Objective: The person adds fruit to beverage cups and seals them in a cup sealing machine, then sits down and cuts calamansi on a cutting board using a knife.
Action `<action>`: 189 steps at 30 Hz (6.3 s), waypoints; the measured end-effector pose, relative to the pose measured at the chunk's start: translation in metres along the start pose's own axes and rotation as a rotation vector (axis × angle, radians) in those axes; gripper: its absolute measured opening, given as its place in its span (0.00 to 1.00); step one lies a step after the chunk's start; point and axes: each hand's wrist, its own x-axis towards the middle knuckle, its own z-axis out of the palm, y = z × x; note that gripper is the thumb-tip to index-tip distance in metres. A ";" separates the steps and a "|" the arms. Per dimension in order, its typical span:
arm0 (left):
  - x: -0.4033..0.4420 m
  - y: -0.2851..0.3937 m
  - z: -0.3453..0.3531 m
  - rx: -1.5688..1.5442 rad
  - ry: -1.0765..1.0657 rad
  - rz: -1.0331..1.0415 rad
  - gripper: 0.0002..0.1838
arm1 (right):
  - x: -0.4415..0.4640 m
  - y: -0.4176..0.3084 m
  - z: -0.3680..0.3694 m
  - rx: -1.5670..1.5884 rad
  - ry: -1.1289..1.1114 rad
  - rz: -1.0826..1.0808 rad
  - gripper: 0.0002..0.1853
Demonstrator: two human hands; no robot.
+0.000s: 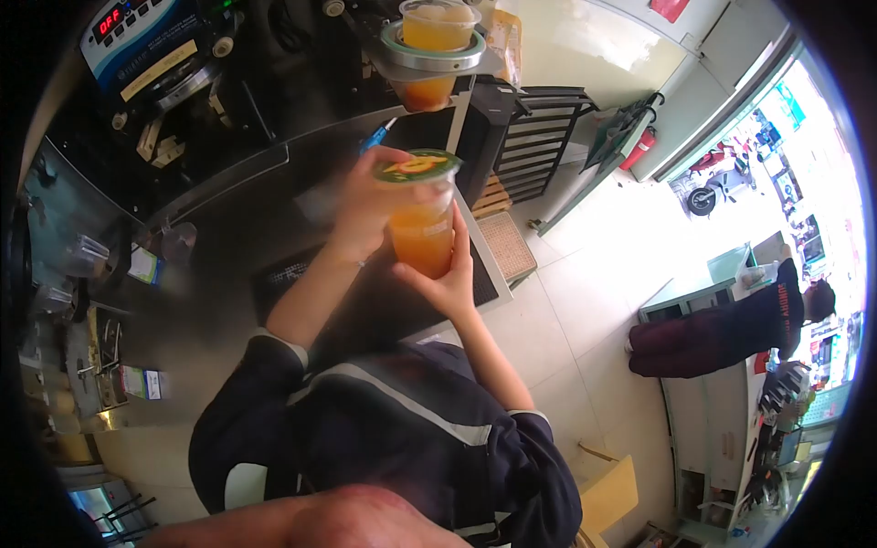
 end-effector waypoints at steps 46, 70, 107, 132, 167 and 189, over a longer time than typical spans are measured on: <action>-0.017 -0.260 -0.098 0.281 -0.321 0.064 0.39 | -0.473 0.097 0.031 -0.849 0.352 1.284 0.23; -0.814 -0.042 -0.107 0.855 -2.681 -1.921 0.19 | -0.801 0.125 0.683 -0.215 2.436 0.591 0.21; -1.578 0.318 -0.549 -0.406 -3.553 0.847 0.38 | -1.333 -0.041 1.416 0.970 2.777 0.455 0.24; -1.893 0.284 -0.304 0.761 -2.987 0.528 0.27 | -1.892 -0.411 0.935 0.210 1.254 0.168 0.43; -2.448 0.305 0.202 0.960 -3.297 1.260 0.62 | -2.391 -0.571 0.822 0.489 1.804 0.991 0.46; -2.969 0.476 -0.046 -0.139 -2.682 3.026 0.61 | -2.444 -0.557 0.850 1.298 3.104 -0.724 0.67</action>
